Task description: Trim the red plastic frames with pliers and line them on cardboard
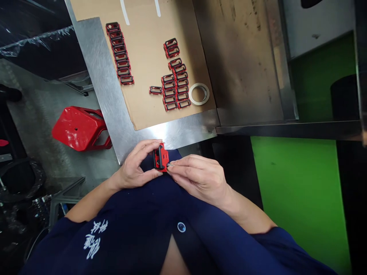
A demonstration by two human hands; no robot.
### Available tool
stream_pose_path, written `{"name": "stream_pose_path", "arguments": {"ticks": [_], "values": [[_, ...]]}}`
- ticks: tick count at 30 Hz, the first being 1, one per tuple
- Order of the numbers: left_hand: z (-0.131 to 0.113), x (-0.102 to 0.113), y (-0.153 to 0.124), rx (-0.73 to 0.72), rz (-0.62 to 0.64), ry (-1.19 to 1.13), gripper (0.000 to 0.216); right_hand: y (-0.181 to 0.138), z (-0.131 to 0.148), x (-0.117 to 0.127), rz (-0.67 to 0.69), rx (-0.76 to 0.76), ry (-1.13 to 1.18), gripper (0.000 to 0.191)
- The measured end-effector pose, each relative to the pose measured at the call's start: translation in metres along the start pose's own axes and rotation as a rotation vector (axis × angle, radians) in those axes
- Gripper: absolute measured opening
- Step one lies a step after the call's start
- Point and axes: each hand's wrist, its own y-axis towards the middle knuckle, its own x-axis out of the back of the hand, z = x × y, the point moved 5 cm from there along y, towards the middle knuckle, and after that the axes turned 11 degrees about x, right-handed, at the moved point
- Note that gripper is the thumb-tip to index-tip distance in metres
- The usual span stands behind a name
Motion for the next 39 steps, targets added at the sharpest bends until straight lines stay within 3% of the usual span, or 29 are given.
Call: {"name": "stream_pose_path", "arguments": {"ticks": [4, 6, 9, 13, 17, 20, 22, 28, 30, 33, 36, 39], "values": [[0.008, -0.003, -0.002, 0.122, -0.033, -0.267, 0.079, -0.013, -0.017, 0.008, -0.200, -0.174, 0.020, 0.013], [0.010, -0.003, -0.002, 0.139, -0.051, -0.409, 0.073, -0.030, -0.046, 0.007, -0.336, -0.371, 0.040, 0.013], [0.013, -0.001, -0.001, 0.156, -0.088, -0.499, 0.065, -0.064, -0.108, -0.005, -0.498, -0.634, 0.047, 0.032], [0.016, 0.001, -0.001, 0.191, -0.131, -0.479, 0.065, -0.102, -0.191, -0.024, -0.490, -0.803, -0.179, 0.048], [0.015, -0.004, -0.003, 0.190, -0.117, -0.495, 0.066, -0.126, -0.240, -0.031, -0.480, -0.843, -0.344, 0.043], [0.026, 0.000, 0.006, 0.198, -0.160, -0.470, 0.067, -0.137, -0.256, -0.034, -0.464, -0.830, -0.471, 0.040], [0.050, 0.012, 0.027, 0.296, -0.265, -0.353, 0.066, -0.142, -0.261, -0.037, -0.447, -0.808, -0.525, 0.039], [0.139, 0.089, 0.137, 0.767, -0.771, 0.498, 0.057, -0.150, -0.269, -0.046, -0.435, -0.708, -0.608, 0.039], [0.154, 0.107, 0.162, 0.866, -0.864, 0.643, 0.062, -0.151, -0.270, -0.047, -0.435, -0.677, -0.613, 0.038], [0.160, 0.112, 0.176, 0.905, -0.959, 0.718, 0.081, -0.153, -0.271, -0.049, -0.440, -0.651, -0.607, 0.036], [0.150, 0.092, 0.182, 0.734, -0.913, 0.878, 0.082, -0.155, -0.272, -0.050, -0.452, -0.649, -0.587, 0.035], [0.145, 0.055, 0.199, 0.454, -0.530, 1.022, 0.065, -0.157, -0.271, -0.051, -0.460, -0.655, -0.554, 0.039]]}}
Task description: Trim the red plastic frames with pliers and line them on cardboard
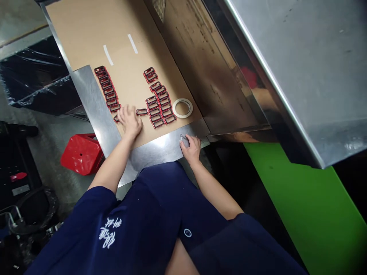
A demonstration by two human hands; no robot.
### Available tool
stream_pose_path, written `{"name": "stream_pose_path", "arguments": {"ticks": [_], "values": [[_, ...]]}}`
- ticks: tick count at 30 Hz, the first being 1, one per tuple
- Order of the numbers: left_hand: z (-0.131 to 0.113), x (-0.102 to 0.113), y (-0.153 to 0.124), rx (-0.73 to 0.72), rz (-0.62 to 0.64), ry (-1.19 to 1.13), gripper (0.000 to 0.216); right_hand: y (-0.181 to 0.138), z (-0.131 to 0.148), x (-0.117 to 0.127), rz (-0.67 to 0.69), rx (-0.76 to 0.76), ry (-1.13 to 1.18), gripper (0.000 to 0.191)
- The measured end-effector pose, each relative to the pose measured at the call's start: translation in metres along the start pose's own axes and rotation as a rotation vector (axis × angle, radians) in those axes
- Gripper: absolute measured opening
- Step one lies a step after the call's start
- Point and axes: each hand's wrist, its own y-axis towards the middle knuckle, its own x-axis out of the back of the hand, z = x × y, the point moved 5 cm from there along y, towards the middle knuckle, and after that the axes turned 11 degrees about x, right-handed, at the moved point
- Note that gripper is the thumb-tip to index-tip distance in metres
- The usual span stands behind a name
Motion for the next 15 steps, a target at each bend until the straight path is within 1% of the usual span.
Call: {"name": "stream_pose_path", "arguments": {"ticks": [1, 2, 3, 5, 7, 8, 10, 12, 13, 15], "values": [[-0.011, -0.006, -0.001, -0.111, 0.080, 0.000, 0.063, -0.001, 0.001, 0.001, 0.002, -0.007, 0.012, 0.040], [-0.018, -0.010, 0.000, -0.164, 0.158, -0.029, 0.062, -0.001, 0.001, 0.002, 0.005, -0.016, 0.024, 0.041], [-0.022, -0.013, 0.003, -0.163, 0.226, -0.079, 0.059, -0.001, 0.002, 0.003, 0.007, -0.029, 0.037, 0.040], [-0.022, -0.013, 0.011, -0.055, 0.313, -0.203, 0.050, 0.000, 0.003, 0.006, 0.003, -0.069, 0.064, 0.037], [-0.015, -0.007, 0.013, 0.068, 0.354, -0.302, 0.040, 0.002, 0.002, 0.011, -0.010, -0.127, 0.099, 0.034], [-0.011, -0.003, 0.010, 0.112, 0.365, -0.335, 0.037, 0.004, 0.002, 0.013, -0.017, -0.161, 0.123, 0.033], [-0.002, 0.008, -0.008, 0.174, 0.402, -0.390, 0.038, 0.009, 0.003, 0.020, -0.013, -0.231, 0.195, 0.035], [0.005, 0.019, -0.040, 0.226, 0.499, -0.539, 0.045, 0.013, 0.012, 0.027, 0.030, -0.302, 0.310, 0.042], [0.006, 0.025, -0.059, 0.250, 0.567, -0.676, 0.052, 0.014, 0.021, 0.031, 0.072, -0.333, 0.385, 0.048], [0.004, 0.039, -0.098, 0.295, 0.711, -1.018, 0.074, 0.014, 0.049, 0.040, 0.186, -0.375, 0.555, 0.059]]}}
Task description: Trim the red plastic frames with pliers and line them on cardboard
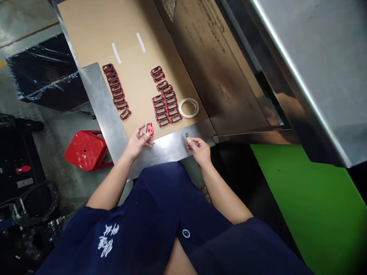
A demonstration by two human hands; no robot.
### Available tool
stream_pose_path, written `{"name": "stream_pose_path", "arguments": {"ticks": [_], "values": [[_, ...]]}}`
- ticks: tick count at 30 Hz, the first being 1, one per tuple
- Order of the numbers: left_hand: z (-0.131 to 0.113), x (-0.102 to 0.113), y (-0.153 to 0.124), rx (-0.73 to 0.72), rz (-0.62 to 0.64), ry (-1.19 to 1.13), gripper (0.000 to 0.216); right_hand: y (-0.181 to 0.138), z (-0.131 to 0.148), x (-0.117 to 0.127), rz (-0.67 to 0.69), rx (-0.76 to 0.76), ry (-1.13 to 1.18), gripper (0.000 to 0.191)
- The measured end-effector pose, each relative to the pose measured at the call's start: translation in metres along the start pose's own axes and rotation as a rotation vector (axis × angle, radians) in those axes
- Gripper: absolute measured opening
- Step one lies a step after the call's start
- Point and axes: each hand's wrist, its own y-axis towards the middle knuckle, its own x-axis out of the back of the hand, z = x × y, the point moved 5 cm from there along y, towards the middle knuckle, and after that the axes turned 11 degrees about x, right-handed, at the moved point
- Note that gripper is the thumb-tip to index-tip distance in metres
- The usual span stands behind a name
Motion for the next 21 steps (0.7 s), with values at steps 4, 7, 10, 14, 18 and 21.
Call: {"name": "stream_pose_path", "arguments": {"ticks": [4, 7, 10, 14, 18, 21], "values": [[0.012, -0.021, -0.058, 0.038, 0.209, -0.343, 0.101, -0.030, 0.071, -0.025, 0.288, -0.077, 0.307, 0.064], [0.020, -0.026, -0.059, 0.078, 0.165, -0.301, 0.093, -0.038, 0.104, -0.042, 0.389, -0.170, 0.516, 0.060], [0.025, -0.022, -0.025, 0.099, -0.038, -0.152, 0.072, -0.029, 0.100, -0.044, 0.275, -0.202, 0.443, 0.056], [0.017, -0.023, 0.012, 0.076, -0.121, -0.088, 0.055, -0.021, 0.081, -0.037, 0.181, -0.186, 0.354, 0.053], [0.008, -0.040, -0.013, 0.105, 0.116, -0.128, 0.068, -0.036, 0.087, -0.014, 0.131, -0.144, 0.323, 0.049], [0.004, -0.058, -0.058, 0.233, 0.489, -0.334, 0.077, -0.055, 0.111, 0.005, 0.123, -0.040, 0.333, 0.039]]}}
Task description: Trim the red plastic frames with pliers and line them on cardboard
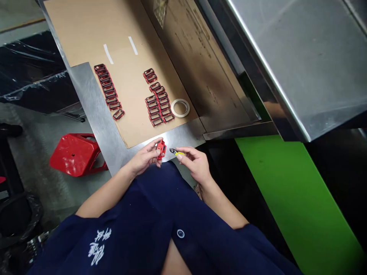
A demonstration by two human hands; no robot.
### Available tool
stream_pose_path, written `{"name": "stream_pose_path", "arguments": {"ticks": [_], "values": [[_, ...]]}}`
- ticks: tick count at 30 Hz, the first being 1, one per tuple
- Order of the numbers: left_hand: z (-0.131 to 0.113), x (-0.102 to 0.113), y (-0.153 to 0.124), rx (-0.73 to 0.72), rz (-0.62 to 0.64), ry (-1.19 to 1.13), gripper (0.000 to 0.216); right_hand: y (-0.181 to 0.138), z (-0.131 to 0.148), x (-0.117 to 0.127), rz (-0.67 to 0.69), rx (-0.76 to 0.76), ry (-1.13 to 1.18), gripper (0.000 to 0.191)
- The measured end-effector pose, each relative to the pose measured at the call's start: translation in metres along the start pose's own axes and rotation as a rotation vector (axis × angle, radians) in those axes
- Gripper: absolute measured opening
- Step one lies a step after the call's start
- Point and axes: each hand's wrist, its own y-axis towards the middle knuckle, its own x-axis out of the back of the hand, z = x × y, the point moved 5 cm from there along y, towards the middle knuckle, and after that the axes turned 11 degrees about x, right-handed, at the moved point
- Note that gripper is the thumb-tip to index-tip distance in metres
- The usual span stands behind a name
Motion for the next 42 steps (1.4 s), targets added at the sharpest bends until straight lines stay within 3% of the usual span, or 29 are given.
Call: {"name": "stream_pose_path", "arguments": {"ticks": [2, 5, 10, 15, 17, 20, 22, 25, 33, 42], "values": [[0.004, -0.015, -0.017, 0.042, 0.118, -0.071, 0.071, -0.011, 0.018, -0.005, 0.094, 0.066, 0.123, 0.033], [0.006, -0.022, -0.028, 0.030, 0.087, 0.087, 0.062, -0.017, 0.030, -0.021, 0.241, 0.032, 0.377, 0.032], [0.008, -0.025, -0.039, -0.020, -0.002, 0.363, 0.077, -0.006, 0.026, -0.037, 0.187, -0.076, 0.490, 0.032], [-0.002, -0.033, -0.061, -0.264, -0.092, 0.622, 0.080, -0.006, 0.025, -0.034, 0.229, -0.133, 0.528, 0.036], [-0.010, -0.035, -0.072, -0.403, -0.175, 0.736, 0.078, -0.008, 0.034, -0.020, 0.240, -0.008, 0.404, 0.030], [-0.019, -0.039, -0.087, -0.563, -0.264, 0.813, 0.076, -0.014, 0.061, 0.003, 0.254, 0.411, -0.121, 0.020], [-0.021, -0.042, -0.091, -0.602, -0.243, 0.833, 0.077, -0.023, 0.079, 0.005, 0.316, 0.665, -0.408, 0.019], [-0.021, -0.046, -0.093, -0.629, -0.168, 0.840, 0.079, -0.036, 0.095, -0.007, 0.397, 0.876, -0.496, 0.013], [-0.015, -0.042, -0.093, -0.665, -0.152, 0.709, 0.084, -0.043, 0.103, -0.020, 0.319, 0.989, -0.517, 0.019], [-0.016, -0.043, -0.093, -0.664, -0.134, 0.705, 0.080, -0.043, 0.101, -0.024, 0.349, 0.972, -0.497, 0.014]]}}
